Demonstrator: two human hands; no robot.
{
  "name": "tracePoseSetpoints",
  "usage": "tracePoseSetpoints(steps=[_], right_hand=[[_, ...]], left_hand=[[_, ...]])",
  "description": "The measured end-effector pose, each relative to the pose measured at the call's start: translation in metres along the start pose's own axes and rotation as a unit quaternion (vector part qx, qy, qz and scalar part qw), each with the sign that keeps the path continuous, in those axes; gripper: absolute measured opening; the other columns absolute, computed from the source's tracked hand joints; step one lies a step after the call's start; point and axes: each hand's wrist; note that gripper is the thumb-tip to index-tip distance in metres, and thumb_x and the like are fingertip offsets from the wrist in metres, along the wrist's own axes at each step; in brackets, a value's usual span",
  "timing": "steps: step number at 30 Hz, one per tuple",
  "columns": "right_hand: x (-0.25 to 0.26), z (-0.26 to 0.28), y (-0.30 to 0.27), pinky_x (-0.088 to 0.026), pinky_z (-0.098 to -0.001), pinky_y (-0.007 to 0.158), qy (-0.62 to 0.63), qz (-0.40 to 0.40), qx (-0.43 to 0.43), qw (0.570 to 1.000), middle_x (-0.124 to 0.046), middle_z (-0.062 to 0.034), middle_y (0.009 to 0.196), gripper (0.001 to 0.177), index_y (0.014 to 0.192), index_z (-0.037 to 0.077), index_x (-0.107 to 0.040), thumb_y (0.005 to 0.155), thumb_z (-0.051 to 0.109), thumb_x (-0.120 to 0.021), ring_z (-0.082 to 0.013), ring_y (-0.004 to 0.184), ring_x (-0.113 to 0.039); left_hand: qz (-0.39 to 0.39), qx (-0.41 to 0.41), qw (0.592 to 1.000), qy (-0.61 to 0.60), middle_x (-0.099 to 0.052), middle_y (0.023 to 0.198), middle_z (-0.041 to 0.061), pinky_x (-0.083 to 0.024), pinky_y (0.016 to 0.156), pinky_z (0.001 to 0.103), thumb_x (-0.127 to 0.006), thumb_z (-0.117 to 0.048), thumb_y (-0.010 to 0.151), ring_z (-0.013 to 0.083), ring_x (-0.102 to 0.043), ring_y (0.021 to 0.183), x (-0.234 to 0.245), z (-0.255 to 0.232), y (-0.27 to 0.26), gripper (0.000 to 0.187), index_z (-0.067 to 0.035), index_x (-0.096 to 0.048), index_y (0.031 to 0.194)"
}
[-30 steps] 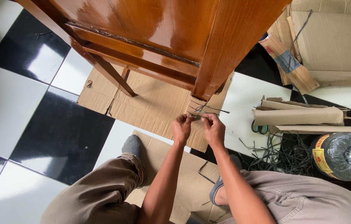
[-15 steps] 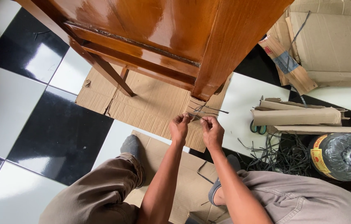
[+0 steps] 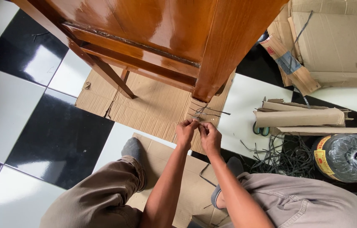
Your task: Wrapping a wooden chair leg with cardboard and securing it with a wire tie
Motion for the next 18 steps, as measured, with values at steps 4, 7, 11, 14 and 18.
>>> tracePoseSetpoints(steps=[4, 7, 11, 14, 18], right_hand=[[-0.001, 0.001, 0.002, -0.061, -0.0431, 0.074, 0.007, 0.006, -0.006, 1.000, -0.078, -0.0066, 0.083, 0.007, 0.098, 0.019, -0.076, 0.097, 0.025, -0.073, -0.0290, 0.084, -0.076], [-0.003, -0.007, 0.001, -0.060, -0.0450, 0.074, 0.004, 0.010, 0.019, 1.000, -0.076, -0.0072, 0.080, 0.005, 0.095, 0.019, -0.074, 0.097, 0.023, -0.072, -0.0307, 0.082, -0.075], [-0.003, -0.009, 0.000, -0.060, -0.0441, 0.074, 0.005, 0.011, 0.039, 0.999, -0.075, -0.0079, 0.080, 0.005, 0.093, 0.019, -0.072, 0.097, 0.021, -0.070, -0.0308, 0.083, -0.075], [-0.002, -0.010, -0.001, -0.060, -0.0431, 0.074, 0.009, 0.008, 0.053, 0.999, -0.074, -0.0083, 0.079, 0.006, 0.091, 0.018, -0.071, 0.098, 0.017, -0.069, -0.0308, 0.082, -0.074], [0.000, -0.002, -0.009, -0.059, -0.0410, 0.077, 0.026, 0.016, 0.022, 0.999, -0.074, -0.0076, 0.079, 0.007, 0.092, 0.017, -0.072, 0.099, 0.020, -0.070, -0.0274, 0.082, -0.074]], left_hand=[[-0.014, -0.004, 0.999, 0.047, -0.068, 0.066, -0.001, -0.046, 0.067, 0.025, -0.078, -0.034, 0.072, 0.0134, -0.061, 0.069, 0.003, -0.001, 0.005, 0.014, -0.023, -0.080, 0.079], [-0.016, -0.005, 0.998, 0.057, -0.069, 0.067, 0.000, -0.047, 0.069, 0.028, -0.078, -0.035, 0.071, 0.0158, -0.062, 0.071, 0.004, -0.006, 0.003, 0.014, -0.023, -0.081, 0.079], [-0.019, -0.009, 0.998, 0.054, -0.069, 0.065, -0.001, -0.045, 0.068, 0.027, -0.077, -0.033, 0.071, 0.0151, -0.061, 0.069, 0.001, -0.002, 0.008, 0.013, -0.023, -0.080, 0.077], [-0.025, -0.017, 0.999, 0.034, -0.066, 0.063, -0.001, -0.042, 0.066, 0.026, -0.077, -0.030, 0.071, 0.0135, -0.057, 0.068, -0.001, -0.010, 0.001, 0.011, -0.021, -0.080, 0.076], [-0.010, -0.025, 0.999, 0.025, -0.068, 0.067, 0.002, -0.044, 0.068, 0.027, -0.076, -0.031, 0.075, 0.0150, -0.060, 0.070, 0.002, -0.008, -0.004, 0.017, -0.017, -0.080, 0.083]])
Point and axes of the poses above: each hand's wrist, its own y-axis towards the middle knuckle, its own x-axis out of the back of the hand, z = x × y
